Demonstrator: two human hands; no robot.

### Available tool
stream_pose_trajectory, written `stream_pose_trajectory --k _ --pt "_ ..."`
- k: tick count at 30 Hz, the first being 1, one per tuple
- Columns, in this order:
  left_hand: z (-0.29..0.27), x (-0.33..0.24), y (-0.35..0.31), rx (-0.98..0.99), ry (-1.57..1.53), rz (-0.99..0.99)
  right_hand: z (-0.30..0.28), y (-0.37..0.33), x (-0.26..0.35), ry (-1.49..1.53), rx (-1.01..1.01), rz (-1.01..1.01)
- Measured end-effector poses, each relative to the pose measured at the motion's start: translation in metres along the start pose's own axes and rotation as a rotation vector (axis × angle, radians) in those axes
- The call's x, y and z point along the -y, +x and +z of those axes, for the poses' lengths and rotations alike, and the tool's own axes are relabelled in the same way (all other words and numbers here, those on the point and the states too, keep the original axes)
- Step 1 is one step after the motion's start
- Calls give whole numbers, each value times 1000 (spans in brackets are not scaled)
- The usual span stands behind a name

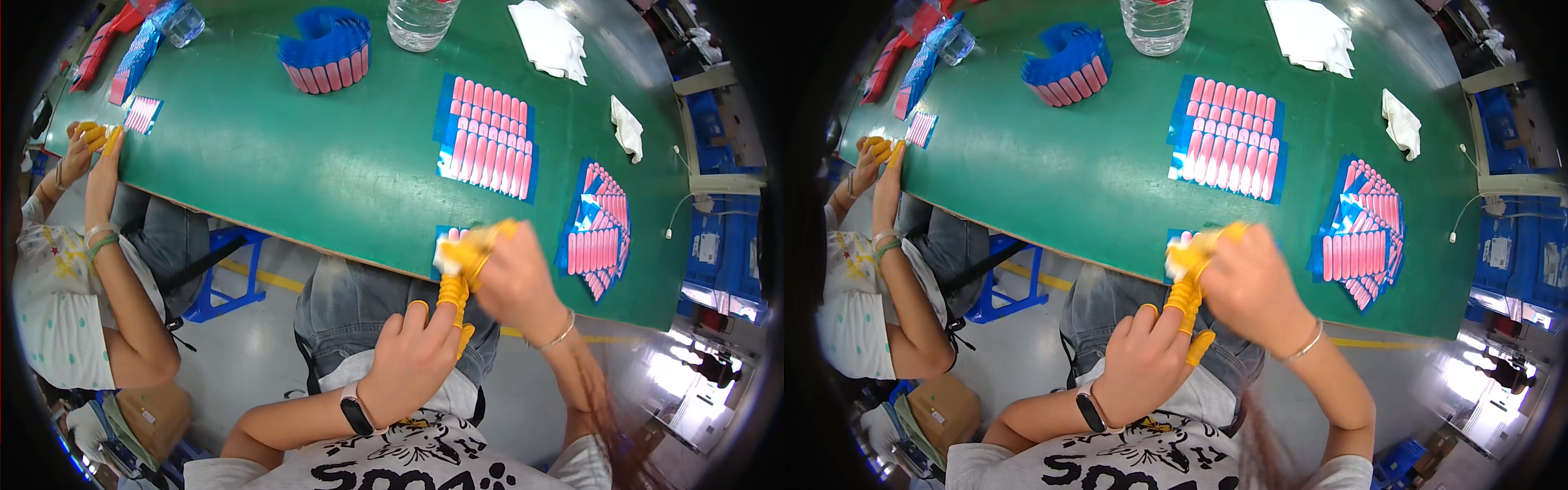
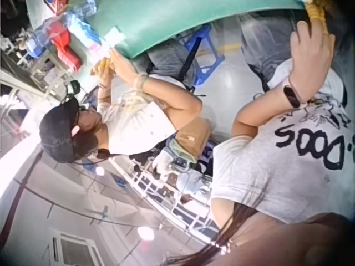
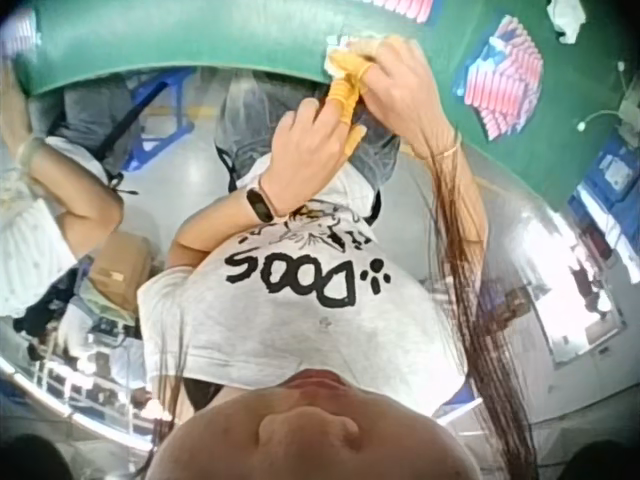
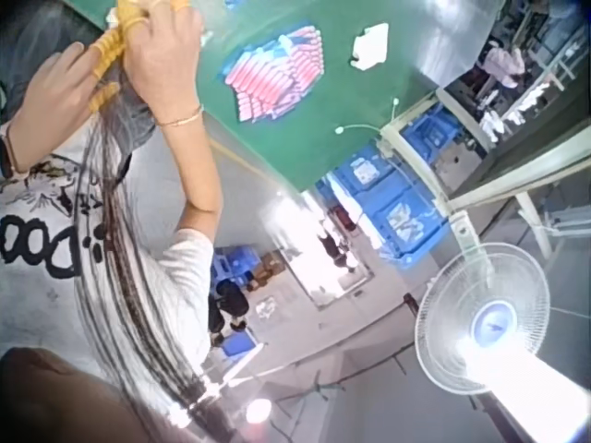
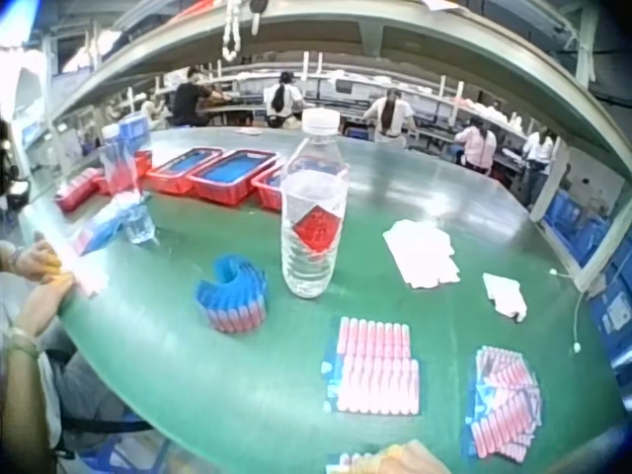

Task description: The person cleans small pink strips on a blue backing sheet by hand, using a cleaning wipe and a cleaning liquid from a plastic bottle.

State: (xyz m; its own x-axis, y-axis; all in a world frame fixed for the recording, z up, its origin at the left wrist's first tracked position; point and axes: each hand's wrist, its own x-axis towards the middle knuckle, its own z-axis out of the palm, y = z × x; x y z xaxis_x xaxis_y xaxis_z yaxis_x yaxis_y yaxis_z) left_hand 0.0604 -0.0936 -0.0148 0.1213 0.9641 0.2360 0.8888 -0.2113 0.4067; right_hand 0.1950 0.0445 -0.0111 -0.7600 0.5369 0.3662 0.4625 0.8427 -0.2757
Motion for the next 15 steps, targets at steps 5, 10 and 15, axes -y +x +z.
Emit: stream_pose_trajectory --k 5,10,15 --pt "0 -1 1 15 -4 -2 -4 -14 0 46 74 33" --pt "-1 -1 0 23 6 -2 -14 -23 -7 -43 29 149" --pt "-1 -2 1 34 33 2 -10 -37 12 93 73 78"
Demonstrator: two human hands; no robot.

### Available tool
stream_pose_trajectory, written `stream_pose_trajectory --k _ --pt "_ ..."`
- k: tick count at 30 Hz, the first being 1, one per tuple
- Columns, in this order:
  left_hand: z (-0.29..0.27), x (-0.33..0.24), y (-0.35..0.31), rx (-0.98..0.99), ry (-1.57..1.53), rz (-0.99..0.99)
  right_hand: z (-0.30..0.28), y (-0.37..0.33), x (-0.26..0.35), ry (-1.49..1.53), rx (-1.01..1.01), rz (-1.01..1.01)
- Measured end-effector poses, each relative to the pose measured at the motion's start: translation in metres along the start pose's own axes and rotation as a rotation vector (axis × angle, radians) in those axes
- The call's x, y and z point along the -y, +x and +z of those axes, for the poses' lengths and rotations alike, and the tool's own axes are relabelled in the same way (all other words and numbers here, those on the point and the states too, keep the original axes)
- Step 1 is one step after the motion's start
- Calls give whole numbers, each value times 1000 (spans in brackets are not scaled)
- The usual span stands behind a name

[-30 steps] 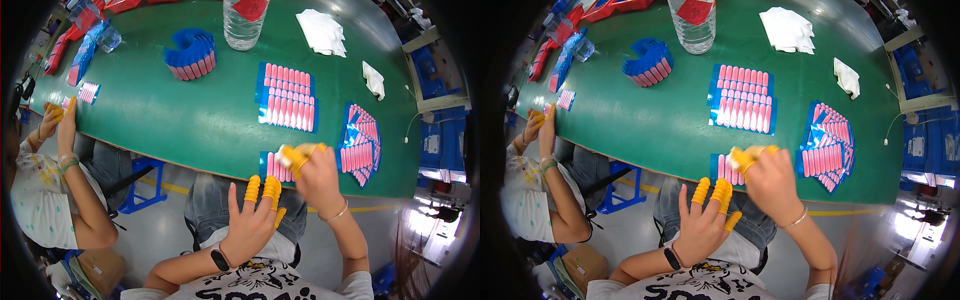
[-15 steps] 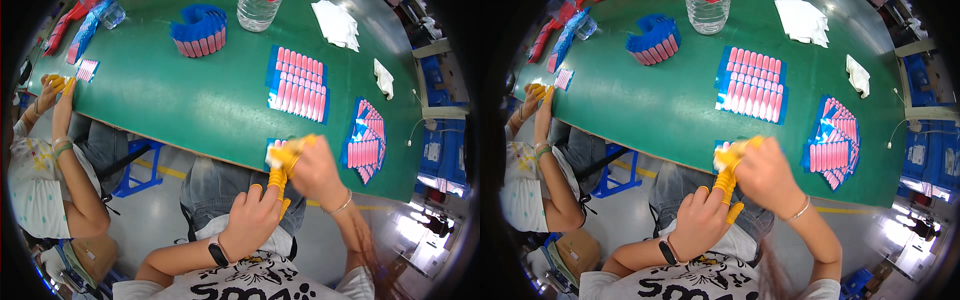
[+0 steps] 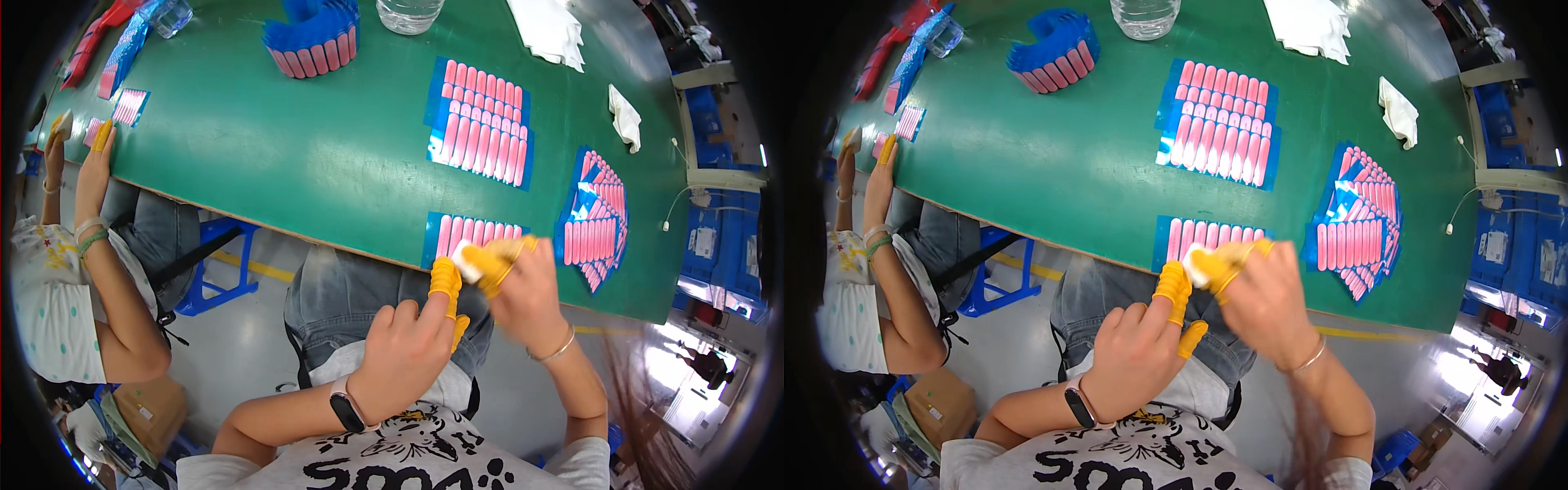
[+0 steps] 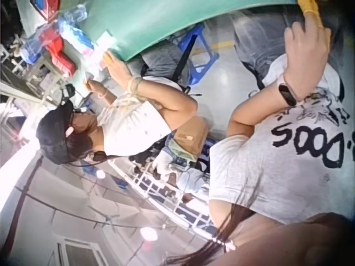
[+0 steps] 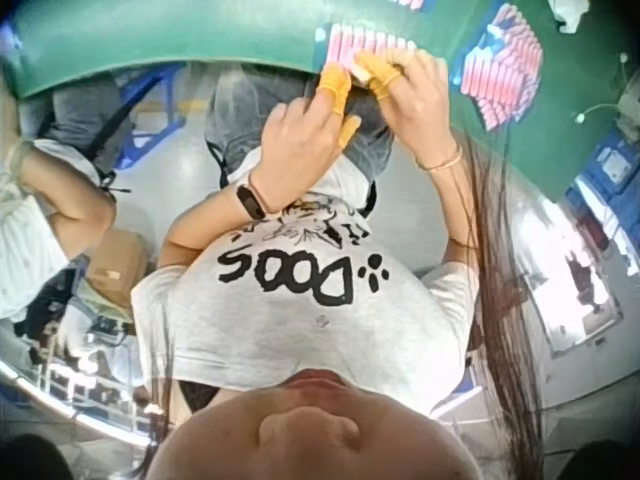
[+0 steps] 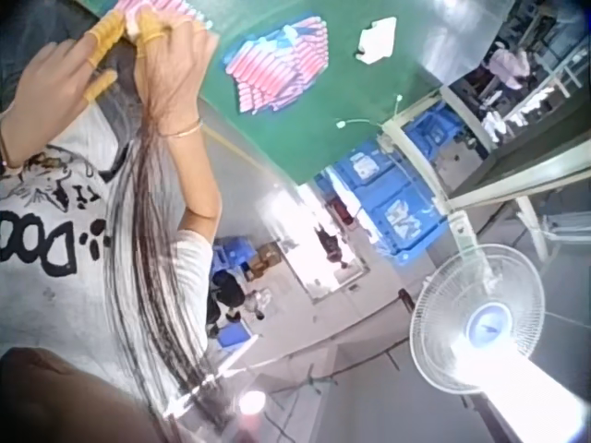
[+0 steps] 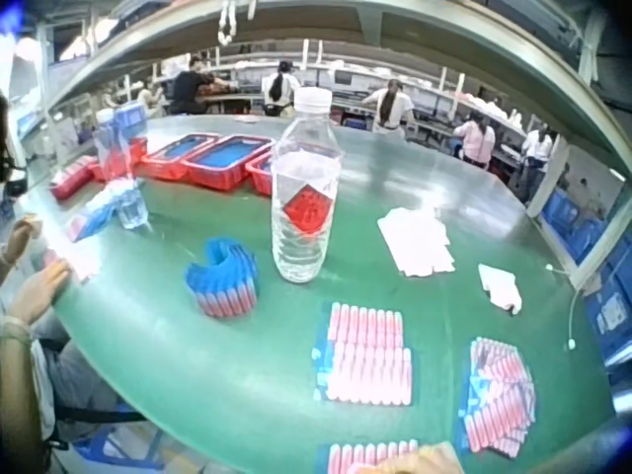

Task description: The person cleans small pink strips on a blue backing sheet by hand, using a cleaning wipe and a cleaning liquid from a plastic bottle.

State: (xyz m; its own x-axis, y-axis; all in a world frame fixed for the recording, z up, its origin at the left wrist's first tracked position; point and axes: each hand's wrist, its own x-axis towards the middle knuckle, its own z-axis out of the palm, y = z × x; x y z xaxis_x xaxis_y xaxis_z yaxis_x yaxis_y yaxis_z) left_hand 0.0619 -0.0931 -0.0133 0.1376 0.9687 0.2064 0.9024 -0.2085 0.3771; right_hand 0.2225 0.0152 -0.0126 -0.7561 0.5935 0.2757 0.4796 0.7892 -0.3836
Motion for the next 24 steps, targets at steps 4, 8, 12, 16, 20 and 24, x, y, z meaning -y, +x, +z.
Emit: stream_pose_trajectory --k 4,8,12,16,20,24 --pt "0 0 -1 16 -1 19 -7 1 -14 -175 -98 98" --pt "0 0 -2 27 3 21 -7 -14 -12 -127 -50 51" --pt "2 -1 -3 20 17 16 -17 -17 -11 -85 53 -29" --pt "1 -1 -2 15 3 10 -13 -19 -25 -87 -33 44" --pt "0 0 0 24 12 13 -22 -14 -11 -137 -27 13" --pt "0 -1 0 32 15 14 -7 -7 1 -166 -11 19"
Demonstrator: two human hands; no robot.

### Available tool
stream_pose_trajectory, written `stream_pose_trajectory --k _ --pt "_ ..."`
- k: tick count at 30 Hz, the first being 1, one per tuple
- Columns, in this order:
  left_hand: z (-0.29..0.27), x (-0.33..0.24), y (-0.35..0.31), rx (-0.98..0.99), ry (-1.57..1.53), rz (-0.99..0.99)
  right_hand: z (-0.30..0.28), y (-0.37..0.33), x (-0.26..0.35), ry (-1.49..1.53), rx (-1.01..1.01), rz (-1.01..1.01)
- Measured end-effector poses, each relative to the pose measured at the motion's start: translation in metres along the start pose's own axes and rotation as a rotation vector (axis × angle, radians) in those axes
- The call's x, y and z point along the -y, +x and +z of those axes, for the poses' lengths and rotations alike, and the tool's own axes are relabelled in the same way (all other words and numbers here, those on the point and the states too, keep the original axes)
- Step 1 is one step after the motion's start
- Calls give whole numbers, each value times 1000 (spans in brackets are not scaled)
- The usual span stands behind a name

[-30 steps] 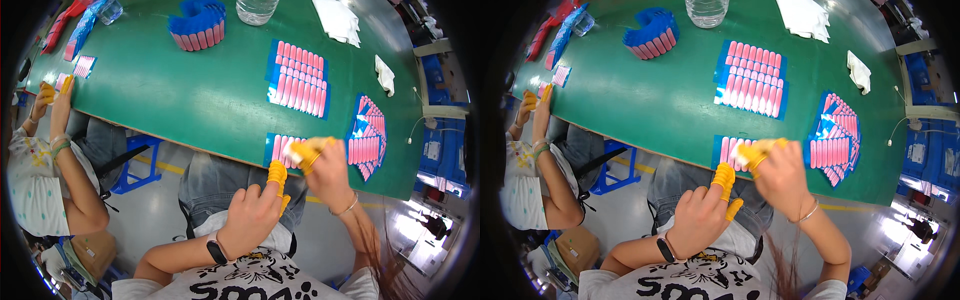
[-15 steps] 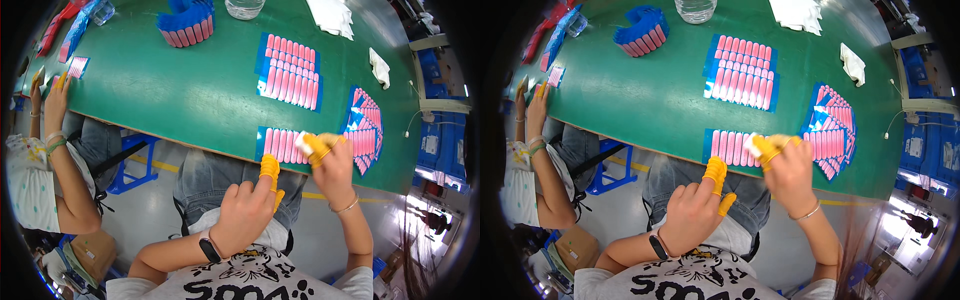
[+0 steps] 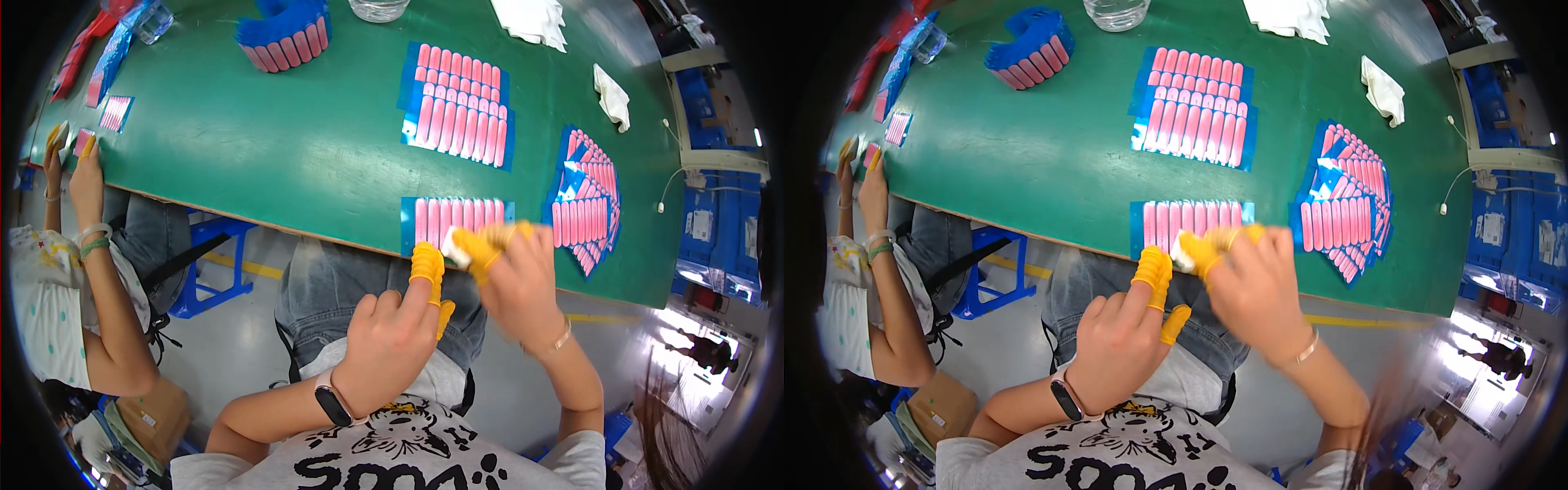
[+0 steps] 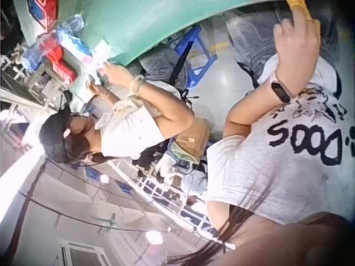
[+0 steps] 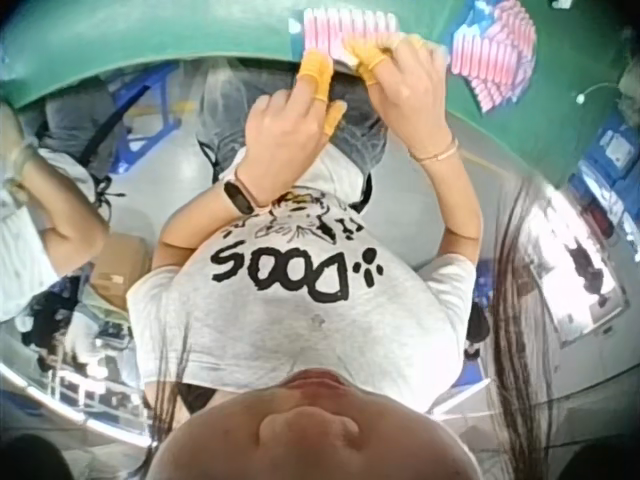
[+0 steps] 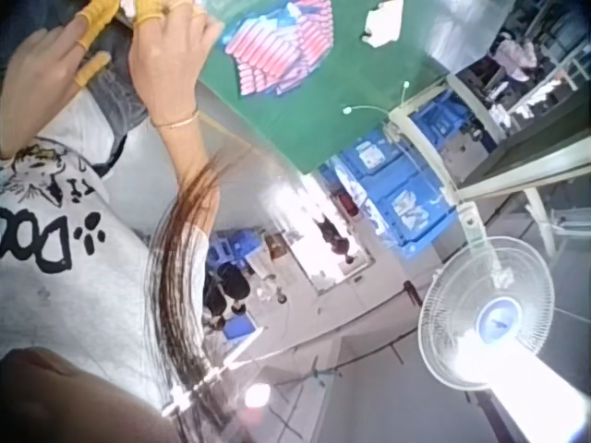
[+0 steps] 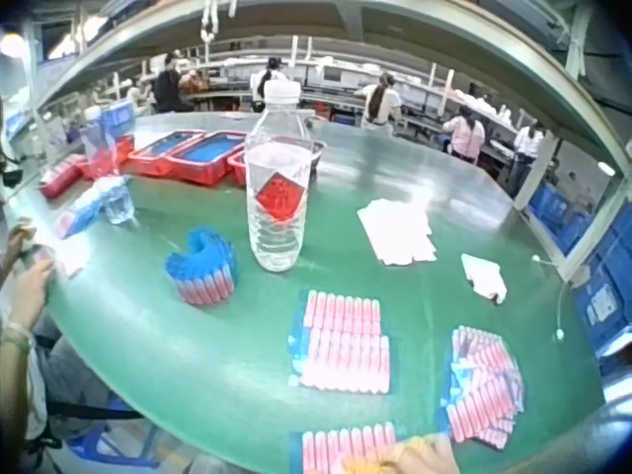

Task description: The person cleans small pink strips on a blue backing sheet by hand, using a cleaning wipe and a cleaning liquid from a plastic bottle.

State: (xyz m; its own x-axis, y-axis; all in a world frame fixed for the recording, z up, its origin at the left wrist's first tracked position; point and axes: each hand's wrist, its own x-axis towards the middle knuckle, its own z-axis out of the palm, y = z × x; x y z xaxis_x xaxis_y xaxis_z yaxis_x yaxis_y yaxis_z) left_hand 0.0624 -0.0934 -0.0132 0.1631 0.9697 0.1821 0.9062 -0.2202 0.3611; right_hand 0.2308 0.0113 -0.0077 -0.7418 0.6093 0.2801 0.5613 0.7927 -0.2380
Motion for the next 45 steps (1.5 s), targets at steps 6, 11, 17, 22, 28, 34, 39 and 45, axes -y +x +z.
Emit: stream_pose_trajectory --k 6,11,17,22,28,34,39,45 --pt "-2 2 0 21 -22 5 -3 7 6 -31 -78 74" --pt "-1 0 1 7 -23 -9 -1 6 -17 -167 -90 256" --pt "-2 4 0 17 -9 1 10 10 0 33 -58 60" --pt "-1 2 0 46 15 5 10 7 -1 -14 -109 153" --pt "-3 2 3 47 29 1 1 10 -20 -100 -118 163" --pt "-1 1 1 15 -4 8 0 16 -20 -46 -79 137" --pt "-3 -3 -4 89 89 19 13 33 -3 49 6 -115" --pt "0 -5 -7 81 88 6 11 53 -12 18 -38 -178"
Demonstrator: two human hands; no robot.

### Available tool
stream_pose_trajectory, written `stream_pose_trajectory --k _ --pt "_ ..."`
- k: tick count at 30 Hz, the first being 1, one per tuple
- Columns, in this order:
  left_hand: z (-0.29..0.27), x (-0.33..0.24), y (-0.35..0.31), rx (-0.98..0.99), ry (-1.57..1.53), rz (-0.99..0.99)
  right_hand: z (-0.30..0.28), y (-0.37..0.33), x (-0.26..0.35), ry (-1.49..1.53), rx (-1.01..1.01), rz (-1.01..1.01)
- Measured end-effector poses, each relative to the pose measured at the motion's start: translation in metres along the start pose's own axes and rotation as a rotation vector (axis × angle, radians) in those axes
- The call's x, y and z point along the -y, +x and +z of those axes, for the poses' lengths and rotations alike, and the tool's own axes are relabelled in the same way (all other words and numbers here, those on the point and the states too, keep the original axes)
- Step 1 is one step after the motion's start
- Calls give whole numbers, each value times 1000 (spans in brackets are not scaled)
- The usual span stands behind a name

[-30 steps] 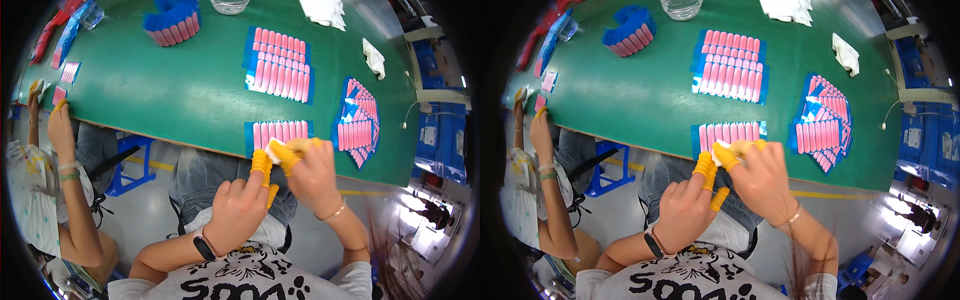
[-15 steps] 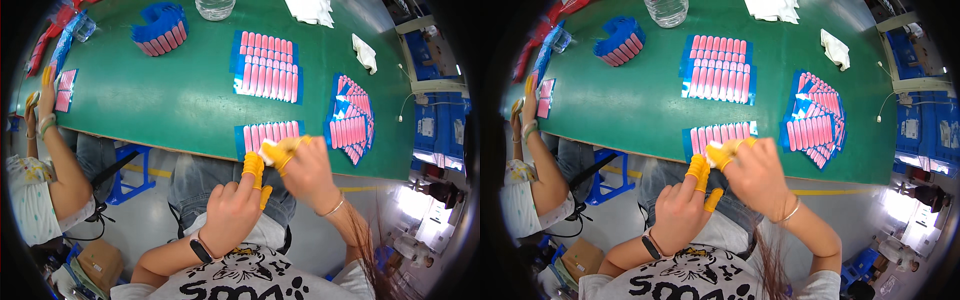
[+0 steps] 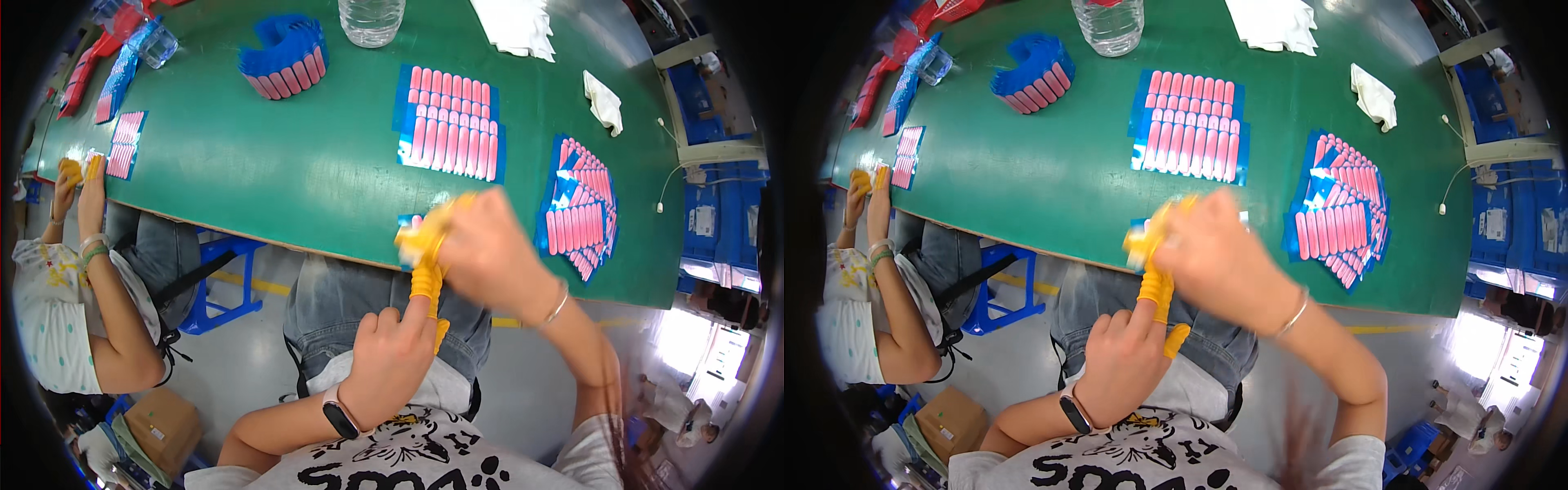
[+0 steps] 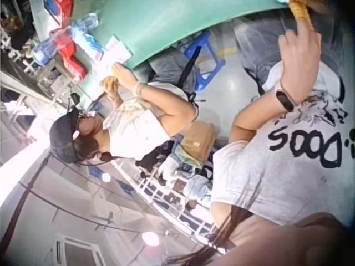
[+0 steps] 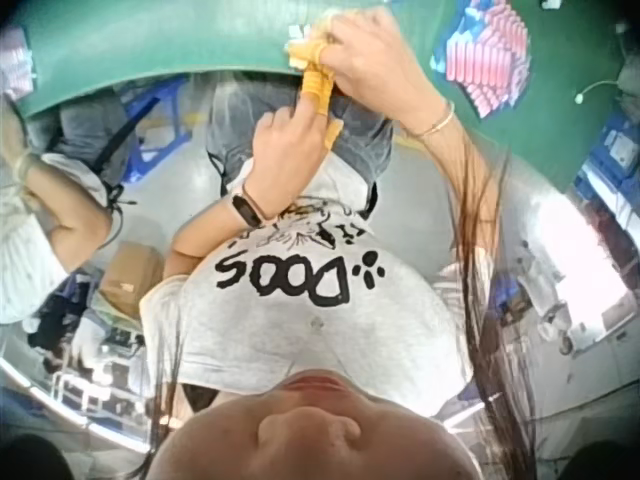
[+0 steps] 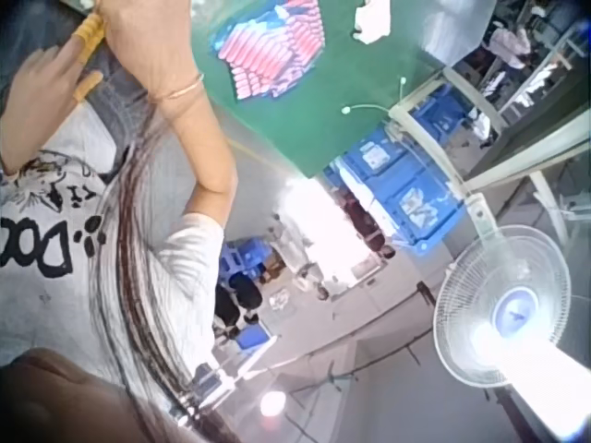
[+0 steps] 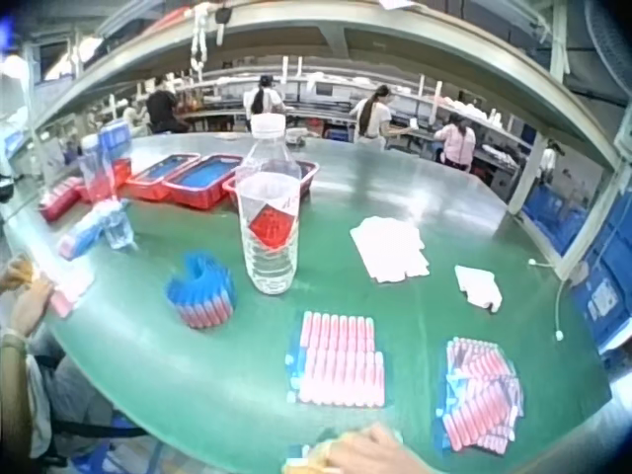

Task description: The person cleans small pink strips on a blue backing sheet by hand, using a cleaning wipe and a cleaning liquid from a plastic bottle.

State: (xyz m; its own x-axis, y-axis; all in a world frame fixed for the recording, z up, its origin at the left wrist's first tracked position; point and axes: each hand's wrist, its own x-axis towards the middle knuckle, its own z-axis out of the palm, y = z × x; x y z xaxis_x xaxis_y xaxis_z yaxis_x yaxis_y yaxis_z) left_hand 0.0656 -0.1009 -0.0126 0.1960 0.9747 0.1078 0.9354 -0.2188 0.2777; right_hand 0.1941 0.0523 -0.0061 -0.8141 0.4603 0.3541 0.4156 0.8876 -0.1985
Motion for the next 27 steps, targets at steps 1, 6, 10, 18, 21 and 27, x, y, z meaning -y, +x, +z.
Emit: stream_pose_trajectory --k 1,6,10,18,21,27 --pt "0 0 0 -3 -2 -1 1 -5 11 56 47 -28" --pt "0 -1 1 -5 17 -8 0 3 -5 9 51 83" --pt "2 0 0 -26 -15 24 -3 2 -1 67 126 -104" --pt "3 5 4 -38 -36 33 -9 -11 -7 91 134 -73" --pt "2 3 2 -42 -33 38 -11 -31 -9 -100 16 154" --pt "0 5 4 -53 -38 41 -12 -50 -3 -20 6 165"
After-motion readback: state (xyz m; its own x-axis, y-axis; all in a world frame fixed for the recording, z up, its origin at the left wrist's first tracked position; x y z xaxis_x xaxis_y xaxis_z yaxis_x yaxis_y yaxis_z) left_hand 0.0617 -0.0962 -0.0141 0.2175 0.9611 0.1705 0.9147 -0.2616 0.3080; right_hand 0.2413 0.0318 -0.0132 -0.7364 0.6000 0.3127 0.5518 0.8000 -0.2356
